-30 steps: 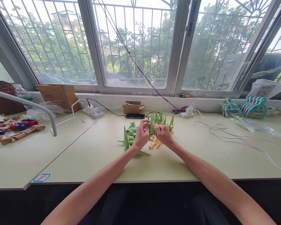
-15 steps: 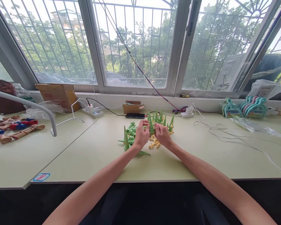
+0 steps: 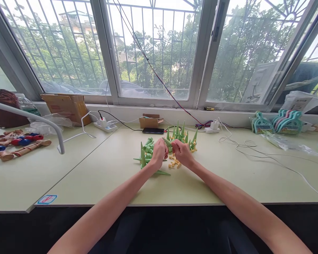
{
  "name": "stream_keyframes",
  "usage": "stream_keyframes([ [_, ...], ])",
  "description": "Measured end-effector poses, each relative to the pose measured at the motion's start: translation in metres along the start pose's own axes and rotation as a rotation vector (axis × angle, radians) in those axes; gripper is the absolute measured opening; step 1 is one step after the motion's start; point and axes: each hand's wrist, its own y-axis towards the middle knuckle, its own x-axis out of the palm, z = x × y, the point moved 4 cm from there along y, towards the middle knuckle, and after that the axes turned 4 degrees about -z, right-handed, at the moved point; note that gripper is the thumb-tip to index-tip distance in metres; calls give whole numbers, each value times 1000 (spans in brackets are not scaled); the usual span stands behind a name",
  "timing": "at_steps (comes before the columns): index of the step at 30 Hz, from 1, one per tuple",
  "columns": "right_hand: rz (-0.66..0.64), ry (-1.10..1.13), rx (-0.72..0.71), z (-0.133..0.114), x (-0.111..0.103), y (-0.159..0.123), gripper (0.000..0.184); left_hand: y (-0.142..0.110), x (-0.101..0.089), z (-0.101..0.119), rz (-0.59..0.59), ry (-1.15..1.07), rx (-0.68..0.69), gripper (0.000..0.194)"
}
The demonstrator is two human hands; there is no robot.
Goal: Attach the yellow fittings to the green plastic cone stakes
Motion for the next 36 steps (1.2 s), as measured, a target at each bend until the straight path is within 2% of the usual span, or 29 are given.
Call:
stream_keyframes([
  [5, -28, 71, 17, 3, 2, 0, 44, 1, -1, 2, -46, -28, -4, 31],
  [12, -18, 133, 14, 6, 2, -1, 45, 0, 1, 4, -85, -70, -22, 26],
  [18, -4, 143, 42, 8, 1, 0, 46, -1, 3, 5, -99, -56, -26, 28],
  [29, 20, 139, 72, 5, -5, 1, 44, -8, 7, 10, -145, 131, 75, 30],
  [36, 41, 122, 102, 7, -6, 2, 50, -8, 8, 10, -171, 177, 167, 34],
])
